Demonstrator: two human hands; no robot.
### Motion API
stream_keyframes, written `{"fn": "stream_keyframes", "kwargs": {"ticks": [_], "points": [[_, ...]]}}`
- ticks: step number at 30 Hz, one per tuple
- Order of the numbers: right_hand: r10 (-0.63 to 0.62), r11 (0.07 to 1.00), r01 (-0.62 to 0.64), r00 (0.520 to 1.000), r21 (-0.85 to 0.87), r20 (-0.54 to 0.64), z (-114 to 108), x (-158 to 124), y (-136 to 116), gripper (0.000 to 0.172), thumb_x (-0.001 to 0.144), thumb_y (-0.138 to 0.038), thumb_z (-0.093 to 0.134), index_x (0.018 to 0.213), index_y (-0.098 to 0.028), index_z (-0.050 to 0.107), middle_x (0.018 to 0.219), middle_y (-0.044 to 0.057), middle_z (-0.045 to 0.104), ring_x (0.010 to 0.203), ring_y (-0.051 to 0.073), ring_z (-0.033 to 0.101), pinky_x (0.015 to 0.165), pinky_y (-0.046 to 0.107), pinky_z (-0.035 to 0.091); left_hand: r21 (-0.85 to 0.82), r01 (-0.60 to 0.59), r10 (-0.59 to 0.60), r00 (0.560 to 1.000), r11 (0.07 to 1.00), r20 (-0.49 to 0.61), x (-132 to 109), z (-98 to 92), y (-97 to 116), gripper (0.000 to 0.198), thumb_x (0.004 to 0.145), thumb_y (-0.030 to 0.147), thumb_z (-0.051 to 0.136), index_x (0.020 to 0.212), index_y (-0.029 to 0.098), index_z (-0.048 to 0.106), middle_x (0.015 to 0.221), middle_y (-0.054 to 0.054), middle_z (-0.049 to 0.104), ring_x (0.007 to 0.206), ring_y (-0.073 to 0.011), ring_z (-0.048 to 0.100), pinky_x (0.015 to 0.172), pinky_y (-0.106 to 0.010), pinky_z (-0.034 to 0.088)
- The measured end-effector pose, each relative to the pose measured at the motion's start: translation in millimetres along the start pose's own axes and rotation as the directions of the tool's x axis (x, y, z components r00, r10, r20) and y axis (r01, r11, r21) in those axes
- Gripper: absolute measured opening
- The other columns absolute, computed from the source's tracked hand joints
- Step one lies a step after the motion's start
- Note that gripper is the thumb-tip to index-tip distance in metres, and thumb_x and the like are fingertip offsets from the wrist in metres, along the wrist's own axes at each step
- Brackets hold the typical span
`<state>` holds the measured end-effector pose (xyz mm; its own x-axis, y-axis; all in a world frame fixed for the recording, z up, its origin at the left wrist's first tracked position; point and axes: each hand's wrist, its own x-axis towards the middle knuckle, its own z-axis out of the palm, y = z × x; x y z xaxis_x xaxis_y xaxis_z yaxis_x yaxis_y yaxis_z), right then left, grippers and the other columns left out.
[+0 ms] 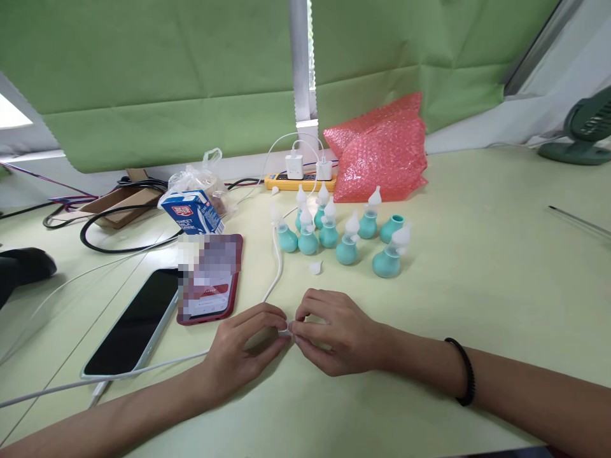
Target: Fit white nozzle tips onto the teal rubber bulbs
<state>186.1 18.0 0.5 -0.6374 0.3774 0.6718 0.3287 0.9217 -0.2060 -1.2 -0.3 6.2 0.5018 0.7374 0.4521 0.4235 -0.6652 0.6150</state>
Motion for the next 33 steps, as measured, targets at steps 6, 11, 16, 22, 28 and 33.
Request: {"fn": "stream_keyframes", "kwargs": {"ticks": [6,11,16,22,28,33], "points": [[0.017,1.0,-0.017,1.0,0.002,0.018,0.0,0.3,-0.6,0.012,0.073,-0.012,0.052,0.083,-0.019,0.052,0.07,0.002,0.053,0.064,0.011,0.046,0.055,0.023,0.041,0.002,0.006,-0.006,1.0,1.0,0.008,-0.3,-0.1,0.1,0.011,0.072,0.008,0.052,0.08,0.016,0.054,0.08,-0.004,0.06,0.074,-0.0118,0.057,0.066,-0.021,0.048],[0.033,0.999,-0.033,0.999,0.024,0.024,-0.6,0.5,-2.1,0.014,0.071,-0.01,0.052,0.082,-0.018,0.052,0.07,0.002,0.053,0.064,0.011,0.045,0.055,0.023,0.04,0.011,0.021,-0.021,1.0,1.0,0.02,-0.6,-0.8,0.4,0.013,0.071,0.007,0.053,0.08,0.016,0.052,0.079,-0.003,0.059,0.073,-0.0118,0.057,0.065,-0.021,0.047],[0.066,0.997,-0.068,0.997,0.043,0.041,-1.0,1.4,-3.3,0.011,0.072,-0.01,0.051,0.08,-0.018,0.052,0.07,0.002,0.052,0.064,0.01,0.045,0.054,0.022,0.039,0.017,0.012,-0.013,1.0,1.0,0.021,-0.9,-0.3,-0.3,0.016,0.071,0.007,0.054,0.085,0.016,0.052,0.079,-0.003,0.059,0.073,-0.0117,0.056,0.065,-0.022,0.047],[0.071,0.996,-0.073,0.996,0.044,0.059,-2.1,3.1,-3.7,0.009,0.073,-0.011,0.049,0.079,-0.017,0.053,0.069,0.002,0.051,0.063,0.01,0.045,0.053,0.021,0.039,0.012,-0.016,0.016,1.0,1.0,-0.025,-1.0,1.1,-0.6,0.014,0.072,0.009,0.054,0.084,0.016,0.055,0.081,-0.005,0.06,0.072,-0.0115,0.057,0.065,-0.021,0.049],[0.044,0.999,-0.045,0.998,0.03,0.051,-0.8,1.1,-2.3,0.011,0.073,-0.01,0.05,0.081,-0.017,0.052,0.069,0.002,0.052,0.063,0.011,0.045,0.053,0.023,0.04,0.024,-0.067,0.068,0.997,0.997,-0.037,-1.2,1.3,-0.3,0.007,0.074,0.008,0.052,0.074,0.014,0.056,0.079,-0.006,0.058,0.069,-0.0115,0.057,0.061,-0.021,0.049],[0.062,0.998,-0.063,0.997,0.023,0.054,-1.1,0.9,-2.7,0.01,0.073,-0.01,0.05,0.08,-0.017,0.053,0.07,0.002,0.052,0.064,0.011,0.046,0.052,0.022,0.039,0.026,-0.051,0.052,0.998,0.998,-0.022,-1.2,1.2,-0.7,0.007,0.074,0.009,0.051,0.075,0.015,0.055,0.079,-0.006,0.057,0.069,-0.0113,0.056,0.061,-0.021,0.048]]}}
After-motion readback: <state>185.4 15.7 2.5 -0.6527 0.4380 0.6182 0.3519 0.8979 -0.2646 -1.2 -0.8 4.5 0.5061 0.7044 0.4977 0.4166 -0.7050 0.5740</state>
